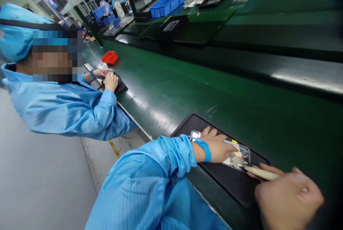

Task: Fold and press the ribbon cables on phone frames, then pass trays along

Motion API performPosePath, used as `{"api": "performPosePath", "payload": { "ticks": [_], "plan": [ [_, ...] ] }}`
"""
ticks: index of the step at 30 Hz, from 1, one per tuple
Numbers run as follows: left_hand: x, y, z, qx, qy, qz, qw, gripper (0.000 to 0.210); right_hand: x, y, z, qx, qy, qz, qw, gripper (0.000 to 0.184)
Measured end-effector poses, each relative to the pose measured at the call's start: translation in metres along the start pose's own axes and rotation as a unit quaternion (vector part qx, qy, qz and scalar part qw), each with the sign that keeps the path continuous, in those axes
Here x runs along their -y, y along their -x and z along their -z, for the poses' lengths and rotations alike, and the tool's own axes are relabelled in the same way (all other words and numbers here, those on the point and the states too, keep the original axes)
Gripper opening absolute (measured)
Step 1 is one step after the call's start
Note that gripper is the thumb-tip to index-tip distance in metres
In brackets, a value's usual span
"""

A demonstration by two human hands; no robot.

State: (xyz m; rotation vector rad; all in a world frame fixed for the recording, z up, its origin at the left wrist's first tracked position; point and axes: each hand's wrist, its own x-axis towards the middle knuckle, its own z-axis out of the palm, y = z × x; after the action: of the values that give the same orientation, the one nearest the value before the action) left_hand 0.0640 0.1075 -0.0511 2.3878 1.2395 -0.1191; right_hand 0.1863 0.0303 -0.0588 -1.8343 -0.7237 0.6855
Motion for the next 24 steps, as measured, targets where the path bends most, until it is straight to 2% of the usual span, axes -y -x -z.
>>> {"api": "performPosePath", "payload": {
  "ticks": [4,8,10,13,16,19,24],
  "plan": [
    [0.0,0.0,0.008,0.014,0.034,0.015,0.999,0.031,0.012,0.003,0.002,-0.014,0.022,-0.009,1.0,0.027],
    [0.001,-0.001,0.021,0.032,0.002,0.013,0.999,0.025,0.014,-0.001,0.001,-0.007,0.008,-0.025,1.0,0.021],
    [0.002,0.0,0.024,0.035,-0.022,0.01,0.999,0.022,0.013,-0.001,-0.002,0.0,-0.028,-0.019,0.999,0.026],
    [0.006,0.001,0.021,0.033,-0.042,-0.005,0.999,0.024,0.012,-0.004,-0.007,-0.013,-0.093,0.005,0.996,0.044],
    [0.013,-0.001,0.013,-0.021,-0.043,-0.001,0.999,0.027,0.011,-0.013,-0.013,0.0,-0.141,-0.003,0.99,0.052],
    [0.018,-0.001,0.005,-0.077,-0.047,-0.015,0.996,0.025,0.01,-0.022,-0.016,0.022,-0.164,-0.006,0.986,0.048],
    [0.018,0.003,0.0,-0.13,-0.077,-0.037,0.988,0.025,0.009,-0.025,-0.024,0.03,-0.173,0.031,0.984,0.043]
  ]
}}
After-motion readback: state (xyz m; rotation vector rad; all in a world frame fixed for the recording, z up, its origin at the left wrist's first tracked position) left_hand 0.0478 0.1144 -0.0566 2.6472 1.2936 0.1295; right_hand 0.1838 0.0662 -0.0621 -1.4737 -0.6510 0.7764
